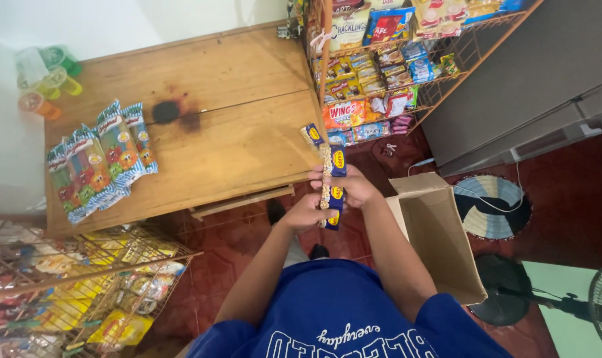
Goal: Organizing various snack packages and coffee sachets on a multi-tier wire rack.
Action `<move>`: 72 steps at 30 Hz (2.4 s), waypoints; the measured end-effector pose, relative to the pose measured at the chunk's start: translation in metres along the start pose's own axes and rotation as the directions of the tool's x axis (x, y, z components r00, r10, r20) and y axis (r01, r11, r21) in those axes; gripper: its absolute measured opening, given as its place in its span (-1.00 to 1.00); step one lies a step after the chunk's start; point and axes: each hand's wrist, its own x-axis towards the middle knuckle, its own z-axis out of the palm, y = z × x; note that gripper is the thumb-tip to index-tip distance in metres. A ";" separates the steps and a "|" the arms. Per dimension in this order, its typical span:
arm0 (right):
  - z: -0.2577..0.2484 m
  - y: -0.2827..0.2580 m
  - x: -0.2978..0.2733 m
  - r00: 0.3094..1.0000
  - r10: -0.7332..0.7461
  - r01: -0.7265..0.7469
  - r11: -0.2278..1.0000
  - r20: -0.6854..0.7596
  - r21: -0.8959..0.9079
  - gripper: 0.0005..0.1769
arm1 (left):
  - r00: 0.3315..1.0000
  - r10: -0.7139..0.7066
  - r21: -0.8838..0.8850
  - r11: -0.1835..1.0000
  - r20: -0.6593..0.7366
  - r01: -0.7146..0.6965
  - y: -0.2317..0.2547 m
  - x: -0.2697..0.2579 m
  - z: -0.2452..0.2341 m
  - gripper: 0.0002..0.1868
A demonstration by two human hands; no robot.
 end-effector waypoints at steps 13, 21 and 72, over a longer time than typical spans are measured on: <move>0.019 -0.031 -0.013 0.954 0.181 -0.191 0.981 0.237 0.020 -0.38 | 0.954 0.300 -0.691 0.694 0.024 -0.200 -0.037 0.011 -0.039 -0.20; -0.017 -0.029 -0.015 0.964 -0.129 0.010 0.891 -0.231 -0.454 -0.69 | 0.942 0.265 -0.466 0.820 -0.206 -0.333 0.065 -0.019 -0.019 -0.30; 0.017 -0.067 0.002 0.624 -0.669 0.520 0.741 -0.404 -0.424 -0.90 | 0.892 0.411 0.504 0.820 -0.188 -0.271 0.072 0.052 0.016 -0.43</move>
